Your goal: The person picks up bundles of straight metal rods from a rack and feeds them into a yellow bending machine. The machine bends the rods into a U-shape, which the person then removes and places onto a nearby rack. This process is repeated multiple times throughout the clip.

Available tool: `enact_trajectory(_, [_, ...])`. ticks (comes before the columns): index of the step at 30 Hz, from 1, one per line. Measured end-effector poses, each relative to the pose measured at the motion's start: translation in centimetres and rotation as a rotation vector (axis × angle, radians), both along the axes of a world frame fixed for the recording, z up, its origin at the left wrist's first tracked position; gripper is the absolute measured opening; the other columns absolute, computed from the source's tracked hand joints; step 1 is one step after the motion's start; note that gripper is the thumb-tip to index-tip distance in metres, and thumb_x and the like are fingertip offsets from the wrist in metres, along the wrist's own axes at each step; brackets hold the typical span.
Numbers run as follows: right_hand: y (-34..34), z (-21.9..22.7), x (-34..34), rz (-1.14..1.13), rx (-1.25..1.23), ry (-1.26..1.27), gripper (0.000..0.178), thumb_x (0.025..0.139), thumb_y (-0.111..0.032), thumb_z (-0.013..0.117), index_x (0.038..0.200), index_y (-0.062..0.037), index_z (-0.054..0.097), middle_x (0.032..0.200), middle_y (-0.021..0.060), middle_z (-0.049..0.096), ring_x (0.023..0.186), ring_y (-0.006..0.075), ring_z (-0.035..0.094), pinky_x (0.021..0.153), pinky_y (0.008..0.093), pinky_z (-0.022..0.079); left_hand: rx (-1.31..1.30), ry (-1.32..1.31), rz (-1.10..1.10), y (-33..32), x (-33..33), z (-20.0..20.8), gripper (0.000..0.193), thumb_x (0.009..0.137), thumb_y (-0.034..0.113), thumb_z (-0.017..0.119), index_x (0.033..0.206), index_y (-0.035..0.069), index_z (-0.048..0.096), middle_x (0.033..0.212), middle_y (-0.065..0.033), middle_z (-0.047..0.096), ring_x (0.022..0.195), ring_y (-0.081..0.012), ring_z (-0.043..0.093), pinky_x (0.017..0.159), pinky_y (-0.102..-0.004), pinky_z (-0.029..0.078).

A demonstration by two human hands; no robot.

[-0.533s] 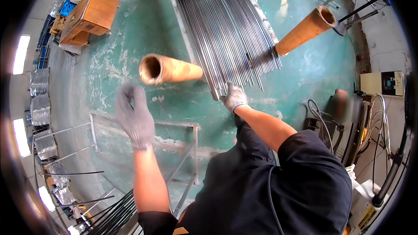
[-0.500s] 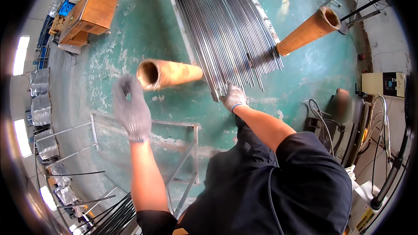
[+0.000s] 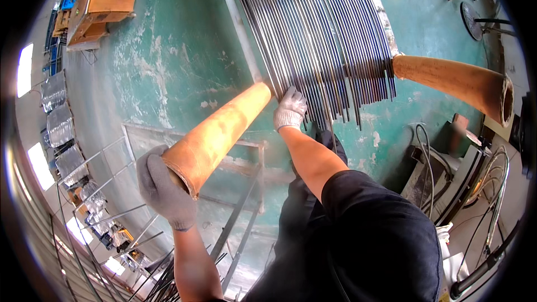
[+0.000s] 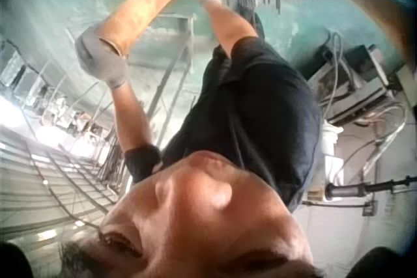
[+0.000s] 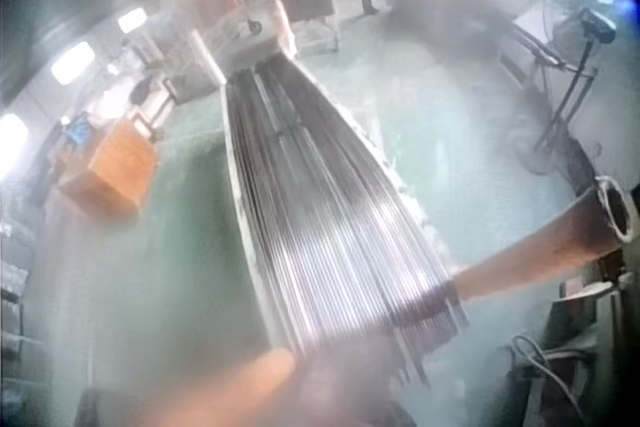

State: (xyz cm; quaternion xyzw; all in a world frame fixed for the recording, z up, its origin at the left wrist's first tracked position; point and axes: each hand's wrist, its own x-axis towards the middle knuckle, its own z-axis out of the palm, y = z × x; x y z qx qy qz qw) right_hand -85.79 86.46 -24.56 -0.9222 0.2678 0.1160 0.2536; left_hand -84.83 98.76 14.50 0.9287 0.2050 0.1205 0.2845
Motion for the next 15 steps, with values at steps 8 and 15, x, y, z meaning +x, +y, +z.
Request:
enact_trajectory(8, [-3.1, 1.0, 0.0, -0.056, 0.277, 0.296, 0.034, 0.085, -0.018, 0.068, 0.114, -0.0010, 0.062, 0.116, 0.0267, 0.067, 0.114, 0.0431, 0.065, 0.096, 0.0505, 0.054, -0.064, 0.013, 0.006, 0.3, -0.6, 0.2, 0.029, 0.102, 0.019, 0.048, 0.104, -0.004, 0.066, 0.101, -0.0115, 0.066, 0.094, -0.0235, 0.061, 0.089, -0.0348, 0.049])
enact_trajectory(15, [-9.6, -0.1, 0.0, 0.051, 0.498, 0.280, 0.037, 0.072, -0.024, 0.076, 0.103, -0.0029, 0.077, 0.084, 0.0166, 0.076, 0.081, 0.0277, 0.075, 0.079, 0.0384, 0.059, -0.123, 0.004, 0.060, -0.3, -1.2, 0.2, 0.031, 0.103, 0.021, 0.048, 0.105, -0.005, 0.066, 0.102, -0.0114, 0.064, 0.096, -0.0244, 0.060, 0.092, -0.0345, 0.047])
